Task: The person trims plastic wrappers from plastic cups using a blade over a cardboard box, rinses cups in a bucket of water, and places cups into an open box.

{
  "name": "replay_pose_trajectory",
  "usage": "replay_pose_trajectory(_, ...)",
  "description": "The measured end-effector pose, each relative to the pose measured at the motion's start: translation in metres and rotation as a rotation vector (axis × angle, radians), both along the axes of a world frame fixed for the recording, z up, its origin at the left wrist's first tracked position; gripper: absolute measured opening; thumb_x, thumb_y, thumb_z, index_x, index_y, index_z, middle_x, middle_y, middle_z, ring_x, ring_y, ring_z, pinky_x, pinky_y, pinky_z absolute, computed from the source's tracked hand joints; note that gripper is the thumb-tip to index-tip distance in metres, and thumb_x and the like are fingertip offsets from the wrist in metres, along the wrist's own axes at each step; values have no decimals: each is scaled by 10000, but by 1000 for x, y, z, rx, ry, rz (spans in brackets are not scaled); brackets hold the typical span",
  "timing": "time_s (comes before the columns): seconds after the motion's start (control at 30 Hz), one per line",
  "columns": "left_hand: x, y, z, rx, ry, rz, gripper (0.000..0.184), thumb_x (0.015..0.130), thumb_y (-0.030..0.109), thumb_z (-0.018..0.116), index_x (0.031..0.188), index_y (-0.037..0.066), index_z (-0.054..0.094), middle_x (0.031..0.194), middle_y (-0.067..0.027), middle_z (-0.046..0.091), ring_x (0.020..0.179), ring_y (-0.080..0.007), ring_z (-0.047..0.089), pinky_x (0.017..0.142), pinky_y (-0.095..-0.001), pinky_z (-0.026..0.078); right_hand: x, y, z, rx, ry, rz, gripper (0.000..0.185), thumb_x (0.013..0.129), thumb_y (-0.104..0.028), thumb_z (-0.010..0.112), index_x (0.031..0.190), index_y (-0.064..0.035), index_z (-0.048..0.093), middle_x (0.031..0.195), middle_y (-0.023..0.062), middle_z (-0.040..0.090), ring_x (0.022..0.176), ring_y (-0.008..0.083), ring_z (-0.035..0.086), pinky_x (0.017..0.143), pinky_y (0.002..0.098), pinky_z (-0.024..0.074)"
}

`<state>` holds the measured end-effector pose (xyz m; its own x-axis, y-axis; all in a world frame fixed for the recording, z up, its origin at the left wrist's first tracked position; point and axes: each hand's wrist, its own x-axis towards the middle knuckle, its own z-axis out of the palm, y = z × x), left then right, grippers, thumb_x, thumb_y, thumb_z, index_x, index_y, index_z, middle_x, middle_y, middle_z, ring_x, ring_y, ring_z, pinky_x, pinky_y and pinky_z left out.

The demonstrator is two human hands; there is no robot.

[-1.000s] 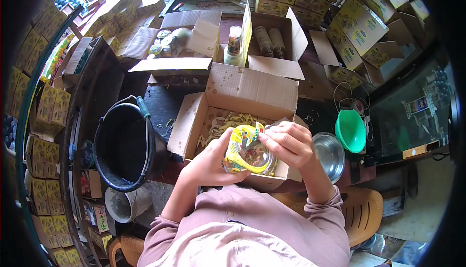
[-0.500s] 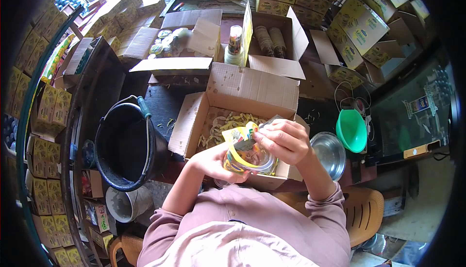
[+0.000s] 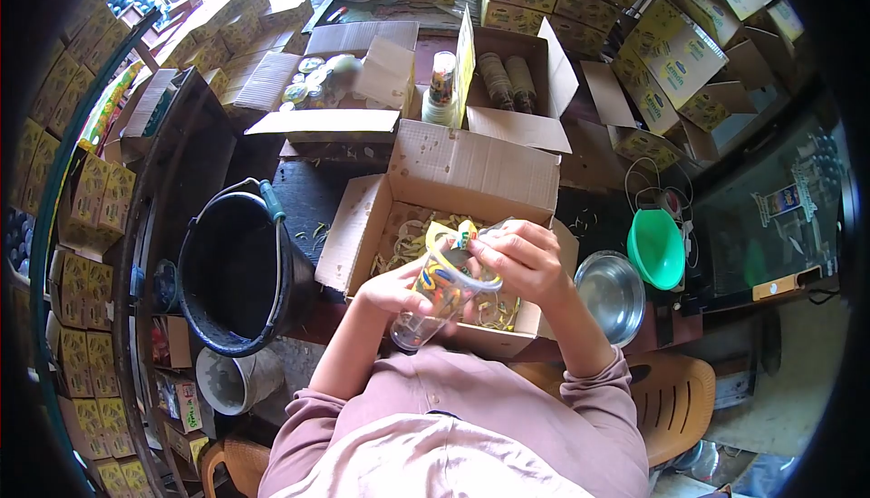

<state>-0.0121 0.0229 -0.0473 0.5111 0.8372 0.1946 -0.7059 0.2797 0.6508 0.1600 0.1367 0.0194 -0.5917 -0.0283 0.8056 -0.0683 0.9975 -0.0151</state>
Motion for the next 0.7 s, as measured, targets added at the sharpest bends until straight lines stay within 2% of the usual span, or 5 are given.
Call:
replay_pose_trajectory(0.03, -3, 0, 14, 76, 150, 153, 749, 721, 114, 636, 1331, 30, 209, 1232, -132, 390, 1055, -209, 488, 918, -334, 367, 2, 0, 1, 7, -14, -20, 210, 601, -80, 657, 802, -22, 636, 699, 21, 543, 630, 133, 552, 551, 258, 478)
replay_pose_trajectory(0.17, -4, -3, 44, 33, 496, 360, 704, 696, 98, 627, 1301, 13, 275, 1256, -105, 379, 1187, -174, 340, 1006, -316, 232, 7, 3, 8, 94, -58, -97, 244, 589, -69, 638, 827, -19, 632, 695, 14, 538, 635, 136, 544, 577, 272, 481)
replay_pose_trajectory(0.27, 7, -6, 49, 138, 679, 517, 705, 684, 112, 654, 1281, 3, 294, 1244, -114, 391, 1165, -167, 359, 999, -307, 247, 7, 2, 6, 106, -81, -105, 260, 576, -66, 632, 832, -17, 632, 699, 10, 537, 637, 138, 539, 587, 278, 484)
replay_pose_trajectory(0.43, 21, -2, 51, 281, 816, 733, 576, 625, 104, 744, 1108, 10, 443, 963, -60, 560, 912, -122, 527, 842, -276, 412, 4, 2, 3, 105, -39, -62, 248, 581, -69, 646, 824, -22, 637, 710, 8, 542, 659, 129, 549, 596, 268, 495)
replay_pose_trajectory(0.7, 18, -3, 51, 210, 662, 483, 516, 636, 129, 731, 1067, 30, 465, 919, -38, 555, 849, -111, 513, 806, -258, 413, 4, 1, 4, 83, 14, 21, 187, 613, -69, 665, 794, -28, 638, 725, 15, 556, 649, 120, 564, 576, 254, 502)
